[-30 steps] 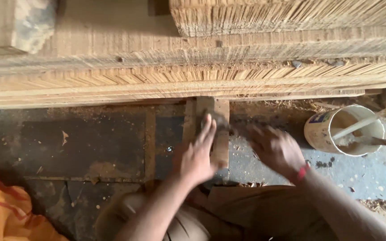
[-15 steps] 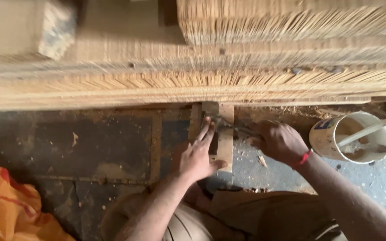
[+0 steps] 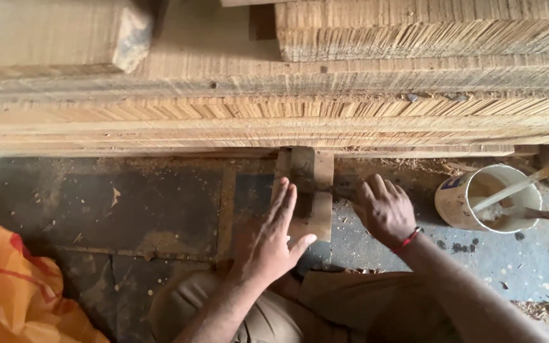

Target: The person sits on the floor and sharpens a metal chisel on a rectangular sharpening stone. They repeatedly rub the blade against the stone, occasionally dipping a brush into a bucket of liquid to apply it to the stone or the tool.

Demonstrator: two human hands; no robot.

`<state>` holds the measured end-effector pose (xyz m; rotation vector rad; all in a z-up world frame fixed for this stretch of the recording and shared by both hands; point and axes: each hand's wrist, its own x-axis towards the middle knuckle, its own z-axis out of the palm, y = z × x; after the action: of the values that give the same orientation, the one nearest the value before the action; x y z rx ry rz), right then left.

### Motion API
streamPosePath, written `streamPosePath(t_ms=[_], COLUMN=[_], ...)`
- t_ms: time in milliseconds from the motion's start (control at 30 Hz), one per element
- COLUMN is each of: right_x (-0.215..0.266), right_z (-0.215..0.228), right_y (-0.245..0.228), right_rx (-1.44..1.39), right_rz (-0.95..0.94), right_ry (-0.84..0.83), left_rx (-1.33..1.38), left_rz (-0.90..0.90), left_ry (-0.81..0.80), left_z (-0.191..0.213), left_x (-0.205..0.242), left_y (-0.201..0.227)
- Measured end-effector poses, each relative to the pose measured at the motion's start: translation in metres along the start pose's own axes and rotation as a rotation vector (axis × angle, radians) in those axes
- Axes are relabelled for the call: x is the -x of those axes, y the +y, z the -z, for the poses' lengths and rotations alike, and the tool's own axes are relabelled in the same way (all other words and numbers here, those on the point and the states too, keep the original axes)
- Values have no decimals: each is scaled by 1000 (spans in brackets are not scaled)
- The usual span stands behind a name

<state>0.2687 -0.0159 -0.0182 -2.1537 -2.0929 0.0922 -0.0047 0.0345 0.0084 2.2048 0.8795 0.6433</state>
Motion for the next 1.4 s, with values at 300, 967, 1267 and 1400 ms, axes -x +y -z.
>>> streamPosePath(t_ms=[300,967,1267,1400], right_x=[4,21,8,29], right_z=[-36,31,28,24], right_y=[-3,-30,-15,-16], right_rx=[206,-67,-187,-129], right_rz=[1,255,285,229], right_ry=[114,89,157,-63], left_rx=[-124,-369,-285,-315], left_rz=[306,227,242,309], left_ry=[-269,-381,-344,-487], left_z=[-37,-14,-19,-17], left_x=[5,17,-3,26], left_y=[-16,2,-12,0])
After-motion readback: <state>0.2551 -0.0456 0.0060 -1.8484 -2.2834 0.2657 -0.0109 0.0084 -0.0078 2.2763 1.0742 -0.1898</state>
